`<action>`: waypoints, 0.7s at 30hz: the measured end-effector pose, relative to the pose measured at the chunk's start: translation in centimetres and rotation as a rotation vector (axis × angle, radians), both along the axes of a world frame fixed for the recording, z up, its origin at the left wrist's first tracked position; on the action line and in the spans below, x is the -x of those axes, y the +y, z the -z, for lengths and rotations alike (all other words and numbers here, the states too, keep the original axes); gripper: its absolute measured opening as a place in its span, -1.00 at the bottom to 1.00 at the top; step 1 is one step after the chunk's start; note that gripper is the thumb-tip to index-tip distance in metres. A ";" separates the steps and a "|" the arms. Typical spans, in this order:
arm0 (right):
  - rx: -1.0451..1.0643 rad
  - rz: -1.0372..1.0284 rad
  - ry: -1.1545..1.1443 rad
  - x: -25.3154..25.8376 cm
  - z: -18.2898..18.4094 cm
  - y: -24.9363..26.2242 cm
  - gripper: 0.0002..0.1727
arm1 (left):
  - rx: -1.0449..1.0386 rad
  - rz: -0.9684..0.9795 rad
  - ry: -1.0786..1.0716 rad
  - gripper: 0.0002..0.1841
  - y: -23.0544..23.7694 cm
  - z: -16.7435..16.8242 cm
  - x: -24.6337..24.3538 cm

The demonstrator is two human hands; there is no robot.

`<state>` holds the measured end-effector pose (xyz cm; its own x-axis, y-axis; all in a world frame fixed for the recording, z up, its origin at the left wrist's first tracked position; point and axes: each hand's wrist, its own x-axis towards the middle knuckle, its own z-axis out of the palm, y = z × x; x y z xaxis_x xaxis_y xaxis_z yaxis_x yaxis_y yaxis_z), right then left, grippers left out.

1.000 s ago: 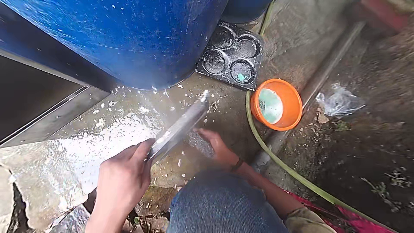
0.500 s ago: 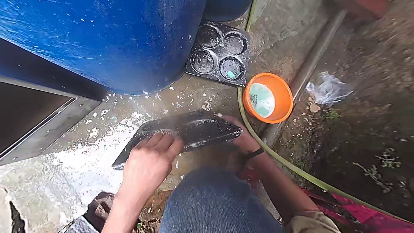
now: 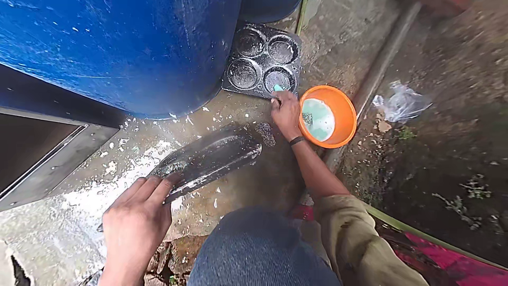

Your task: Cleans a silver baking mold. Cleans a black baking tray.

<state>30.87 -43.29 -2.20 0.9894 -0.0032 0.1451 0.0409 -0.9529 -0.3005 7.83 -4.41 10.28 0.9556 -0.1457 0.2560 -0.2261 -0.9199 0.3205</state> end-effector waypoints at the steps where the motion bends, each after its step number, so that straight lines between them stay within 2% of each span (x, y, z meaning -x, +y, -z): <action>1: 0.020 0.016 -0.037 -1.5 0.1 -0.6 -0.65 | 0.001 -0.004 0.002 -0.64 0.2 0.0 0.0; 3: 0.058 0.065 -0.037 -4.5 0.2 -1.6 -0.60 | 0.002 -0.012 -0.006 -0.65 0.1 0.0 -0.1; 6: 0.083 0.124 0.102 -7.0 1.4 -2.3 -0.48 | 0.001 -0.017 -0.019 -0.66 -0.5 0.1 -0.4; 11: 0.212 -0.135 0.156 -4.2 4.9 -3.1 -0.19 | 0.004 -0.015 -0.017 -0.66 -0.6 0.2 -0.8; 13: 0.202 -0.171 0.139 -3.1 4.9 -3.5 -0.24 | 0.009 -0.021 -0.015 -0.66 -0.2 0.2 -0.7; 16: 0.159 -0.193 0.077 -3.1 3.7 -4.2 -0.51 | 0.018 -0.033 -0.031 -0.66 0.2 0.2 -0.8; 19: 0.111 -0.216 0.132 -4.7 2.5 -4.9 -0.54 | 0.027 -0.050 -0.036 -0.66 0.4 0.2 -0.8; 21: -0.006 -0.221 0.152 -5.3 1.9 -5.4 -0.59 | 0.023 -0.061 -0.027 -0.66 0.3 0.2 -0.6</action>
